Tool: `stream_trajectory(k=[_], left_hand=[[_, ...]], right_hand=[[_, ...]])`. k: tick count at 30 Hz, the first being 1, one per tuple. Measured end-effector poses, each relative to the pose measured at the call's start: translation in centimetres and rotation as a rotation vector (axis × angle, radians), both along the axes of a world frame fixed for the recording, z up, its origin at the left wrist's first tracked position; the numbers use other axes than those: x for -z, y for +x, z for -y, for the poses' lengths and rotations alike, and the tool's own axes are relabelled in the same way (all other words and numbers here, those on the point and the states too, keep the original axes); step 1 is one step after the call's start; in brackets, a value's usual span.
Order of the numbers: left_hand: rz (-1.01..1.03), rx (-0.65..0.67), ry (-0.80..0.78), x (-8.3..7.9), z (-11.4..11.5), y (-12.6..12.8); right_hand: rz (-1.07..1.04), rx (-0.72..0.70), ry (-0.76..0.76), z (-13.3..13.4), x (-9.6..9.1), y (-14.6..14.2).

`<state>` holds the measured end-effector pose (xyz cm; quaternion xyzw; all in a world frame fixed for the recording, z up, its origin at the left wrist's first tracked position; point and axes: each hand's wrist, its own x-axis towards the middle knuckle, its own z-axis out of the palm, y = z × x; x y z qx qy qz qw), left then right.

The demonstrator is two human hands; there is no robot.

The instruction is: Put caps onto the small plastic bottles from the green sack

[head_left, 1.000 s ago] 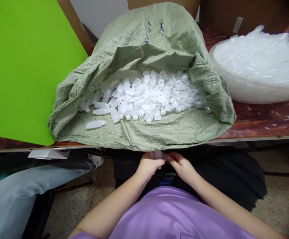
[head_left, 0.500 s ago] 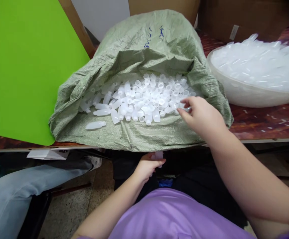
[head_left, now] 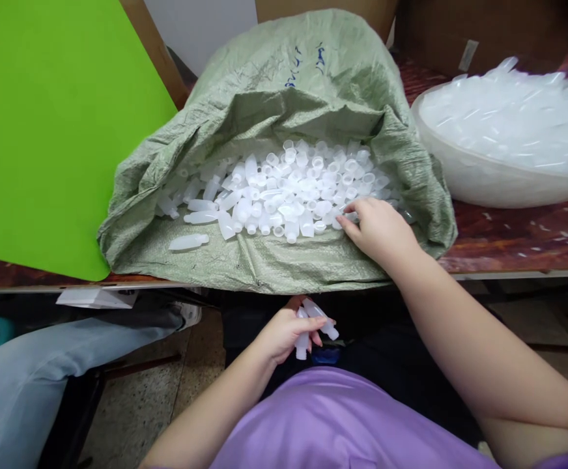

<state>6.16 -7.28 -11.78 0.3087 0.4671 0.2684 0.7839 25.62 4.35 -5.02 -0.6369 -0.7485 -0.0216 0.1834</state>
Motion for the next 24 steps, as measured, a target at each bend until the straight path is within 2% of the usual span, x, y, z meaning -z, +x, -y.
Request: stream_trajectory(k=[5, 8, 11, 15, 17, 20, 24], left_hand=[[-0.014, -0.097, -0.036, 0.1, -0.2, 0.2], [-0.049, -0.162, -0.03, 0.2, -0.4, -0.3], [-0.077, -0.155, 0.012, 0.1, -0.4, -0.7], [-0.082, -0.082, 0.052, -0.4, -0.4, -0.7], [-0.057, -0.042, 0.056, -0.7, -0.3, -0.7], [0.0, -0.018, 0.026, -1.0, -0.3, -0.9], [0.074, -0.022, -0.075, -1.2, -0.2, -1.0]], right_hand=[[0.087, -0.106, 0.08, 0.1, 0.8, -0.2], [0.098, -0.061, 0.141, 0.4, 1.3, -0.3], [0.088, 0.018, 0.161, 0.5, 1.6, -0.6], [0.105, 0.02, 0.146, 0.1, 1.4, -0.7], [0.067, -0.036, 0.177, 0.3, 0.9, -0.5], [-0.126, -0.18, 0.218, 2.2, 0.0, -0.1], [-0.352, -0.425, 0.091, 6.7, -0.6, -0.7]])
